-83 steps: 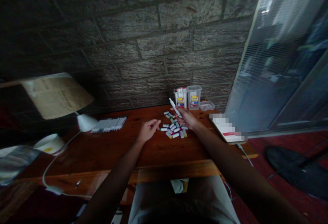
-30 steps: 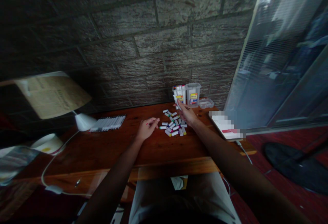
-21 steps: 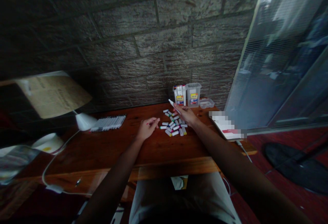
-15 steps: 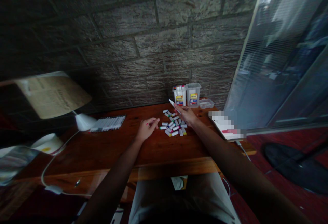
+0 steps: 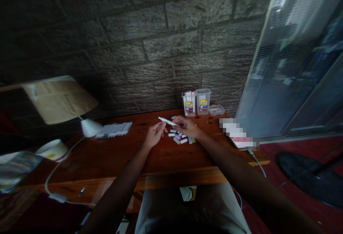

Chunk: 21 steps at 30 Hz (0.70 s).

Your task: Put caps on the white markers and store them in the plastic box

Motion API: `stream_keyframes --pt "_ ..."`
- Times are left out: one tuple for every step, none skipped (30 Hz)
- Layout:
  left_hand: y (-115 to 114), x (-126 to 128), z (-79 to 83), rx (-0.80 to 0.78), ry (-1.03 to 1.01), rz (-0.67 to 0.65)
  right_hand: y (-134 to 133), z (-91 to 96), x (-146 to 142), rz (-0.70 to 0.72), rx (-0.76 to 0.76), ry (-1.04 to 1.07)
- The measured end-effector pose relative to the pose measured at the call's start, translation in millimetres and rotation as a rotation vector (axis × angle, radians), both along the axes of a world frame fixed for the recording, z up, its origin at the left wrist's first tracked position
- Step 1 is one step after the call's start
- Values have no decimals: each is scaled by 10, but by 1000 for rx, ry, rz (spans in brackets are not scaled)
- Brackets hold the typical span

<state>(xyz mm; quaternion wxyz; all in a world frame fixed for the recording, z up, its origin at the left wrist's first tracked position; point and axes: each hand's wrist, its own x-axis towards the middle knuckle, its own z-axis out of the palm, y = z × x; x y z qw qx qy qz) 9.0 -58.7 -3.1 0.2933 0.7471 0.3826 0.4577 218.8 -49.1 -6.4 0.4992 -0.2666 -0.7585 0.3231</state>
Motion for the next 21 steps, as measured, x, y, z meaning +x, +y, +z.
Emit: stream_keyframes --pt "1 1 6 2 -25 2 -7 3 -7 33 -22 15" --pt "2 2 13 2 -56 -1 -16 11 -12 66 -44 22" --pt "3 5 21 0 -89 -4 -24 21 -14 96 -62 19" --pt "4 8 31 -6 -123 -8 -32 32 -15 118 -73 9" --pt "8 11 41 -16 -158 -10 -36 42 -12 130 -77 -6" --pt "14 14 52 -28 -199 -7 -36 50 -5 128 -74 -22" --pt "23 15 62 -44 -248 -5 -29 54 8 111 -68 -35" --pt "37 14 70 -63 -310 -3 -17 56 28 74 -58 -44" --pt "55 11 75 -87 -378 -6 1 54 57 21 -47 -50" --pt "76 4 76 -112 -449 -8 23 50 93 -39 -36 -56" --pt "101 -5 72 -135 -513 -4 46 45 135 -97 -30 -68" --pt "126 -17 63 -155 -560 7 68 40 181 -134 -31 -90" --pt "150 -29 49 -170 -585 27 86 36 226 -141 -39 -121" --pt "172 -42 31 -176 -583 57 100 33 268 -128 -49 -153" --pt "188 -53 10 -171 -552 92 107 32 304 -111 -61 -177" --pt "198 -61 -12 -155 -491 128 108 34 332 -91 -75 -199" --pt "200 -66 -35 -120 -405 162 104 39 353 -70 -91 -221" --pt "194 -68 -54 -68 -300 190 95 45 367 -45 -107 -246" --pt "182 -66 -70 -8 -189 208 85 54 376 -13 -119 -276" --pt "164 -62 -82 53 -85 214 75 62 382 21 -127 -309" --pt "144 -56 -89 100 2 206 67 69 388 52 -128 -341"
